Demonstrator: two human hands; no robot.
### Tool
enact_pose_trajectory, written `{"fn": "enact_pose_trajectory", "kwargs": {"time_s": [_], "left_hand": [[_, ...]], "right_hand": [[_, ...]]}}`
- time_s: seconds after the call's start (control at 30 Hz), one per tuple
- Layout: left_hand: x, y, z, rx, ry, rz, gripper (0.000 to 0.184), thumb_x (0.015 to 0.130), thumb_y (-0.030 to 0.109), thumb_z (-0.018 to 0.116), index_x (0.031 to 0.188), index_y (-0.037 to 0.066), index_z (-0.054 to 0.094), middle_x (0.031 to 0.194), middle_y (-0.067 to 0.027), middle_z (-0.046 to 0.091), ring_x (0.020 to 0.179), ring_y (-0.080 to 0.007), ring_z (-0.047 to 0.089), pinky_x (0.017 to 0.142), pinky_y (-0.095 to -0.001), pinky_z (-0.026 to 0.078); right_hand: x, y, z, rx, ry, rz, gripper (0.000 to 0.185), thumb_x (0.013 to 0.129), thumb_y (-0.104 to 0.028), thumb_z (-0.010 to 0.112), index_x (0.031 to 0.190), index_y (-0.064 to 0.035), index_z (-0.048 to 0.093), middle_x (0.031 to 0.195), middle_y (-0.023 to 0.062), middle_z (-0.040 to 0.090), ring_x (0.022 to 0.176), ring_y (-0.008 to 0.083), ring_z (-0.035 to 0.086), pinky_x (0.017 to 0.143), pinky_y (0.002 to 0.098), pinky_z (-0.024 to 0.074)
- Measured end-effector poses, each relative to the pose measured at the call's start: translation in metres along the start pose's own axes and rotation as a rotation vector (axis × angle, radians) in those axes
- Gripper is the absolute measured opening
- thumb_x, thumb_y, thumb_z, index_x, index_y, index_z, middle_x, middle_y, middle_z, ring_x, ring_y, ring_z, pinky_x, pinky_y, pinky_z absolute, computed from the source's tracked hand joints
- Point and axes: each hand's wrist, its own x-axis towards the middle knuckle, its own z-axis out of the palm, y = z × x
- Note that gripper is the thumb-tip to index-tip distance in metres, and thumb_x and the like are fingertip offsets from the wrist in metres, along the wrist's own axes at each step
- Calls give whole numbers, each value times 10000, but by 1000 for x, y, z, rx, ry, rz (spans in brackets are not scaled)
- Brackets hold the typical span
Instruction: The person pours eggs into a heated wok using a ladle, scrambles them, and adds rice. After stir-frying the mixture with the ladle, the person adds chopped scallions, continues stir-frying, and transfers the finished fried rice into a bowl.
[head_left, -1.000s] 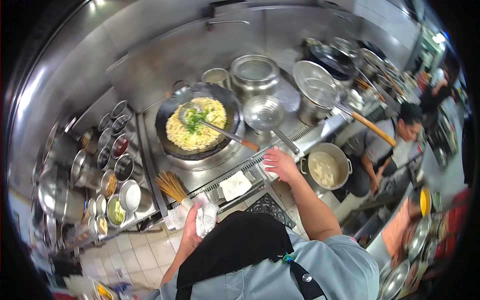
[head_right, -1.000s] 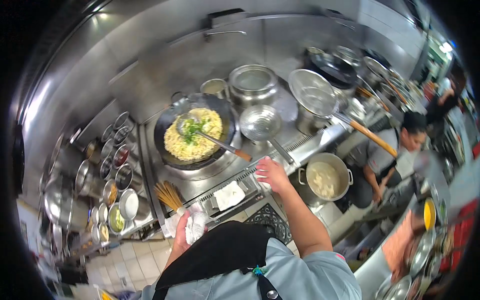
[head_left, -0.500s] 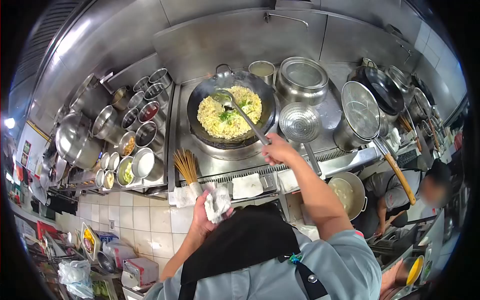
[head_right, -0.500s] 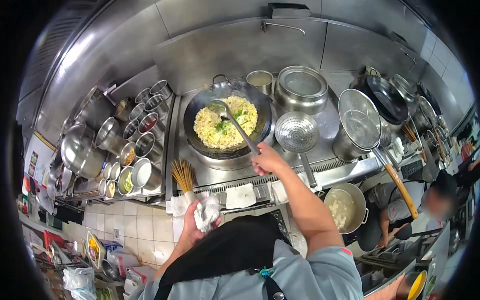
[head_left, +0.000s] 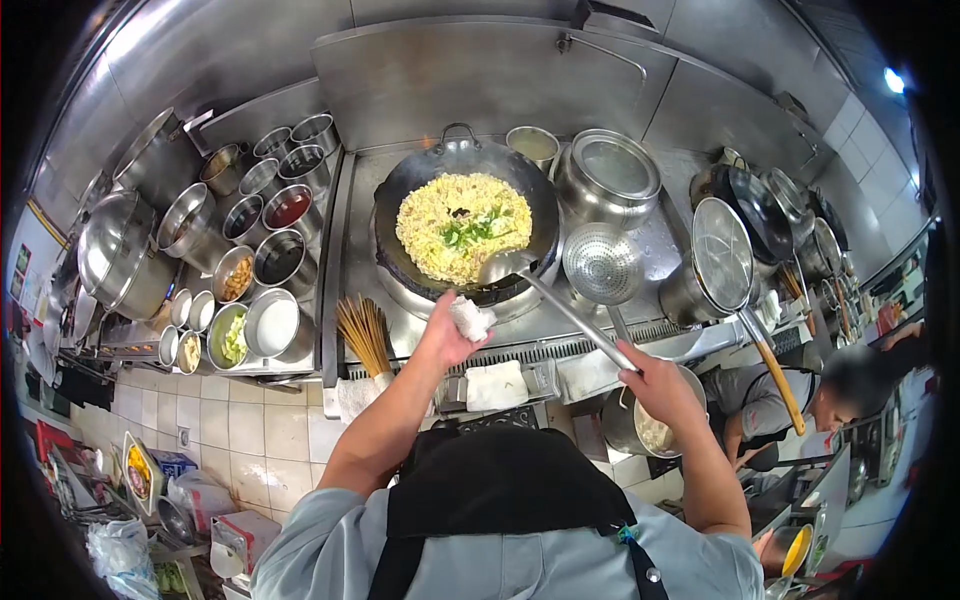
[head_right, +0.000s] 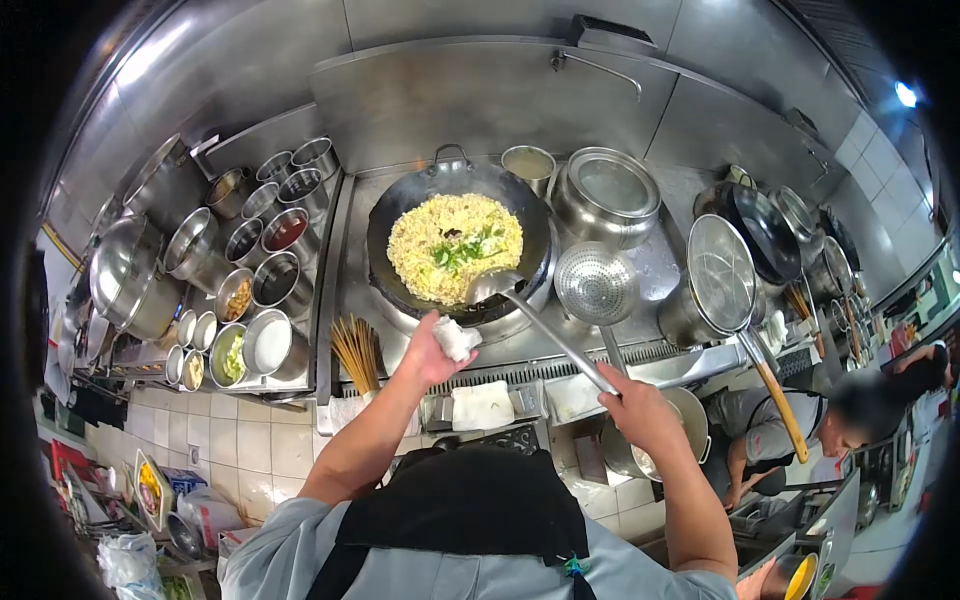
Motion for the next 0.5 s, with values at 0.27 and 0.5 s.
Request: {"fn": "enact_pose_trajectory", "kwargs": {"time_s": [0.27, 0.5], "left_hand": [[59, -19, 4, 84, 180, 363, 239, 1023, 286, 512, 1124, 79, 576, 945, -105, 694, 779, -312, 678, 582, -476, 514], [31, 3, 25, 89, 256, 232, 186, 994, 174, 492, 1000, 33, 613, 821, -90, 650, 699, -253, 659, 602, -441, 577]], "right_hand": [[166, -40, 113, 86, 52, -120, 587, 1012, -269, 580, 1559, -190, 384, 1101, 304, 683, 1015, 489, 659, 888, 554, 520], [86, -21, 101, 38, -125, -154, 607, 1027, -296, 556, 1577, -173, 330, 1043, 302, 698, 962, 474, 679, 873, 560, 515]]}}
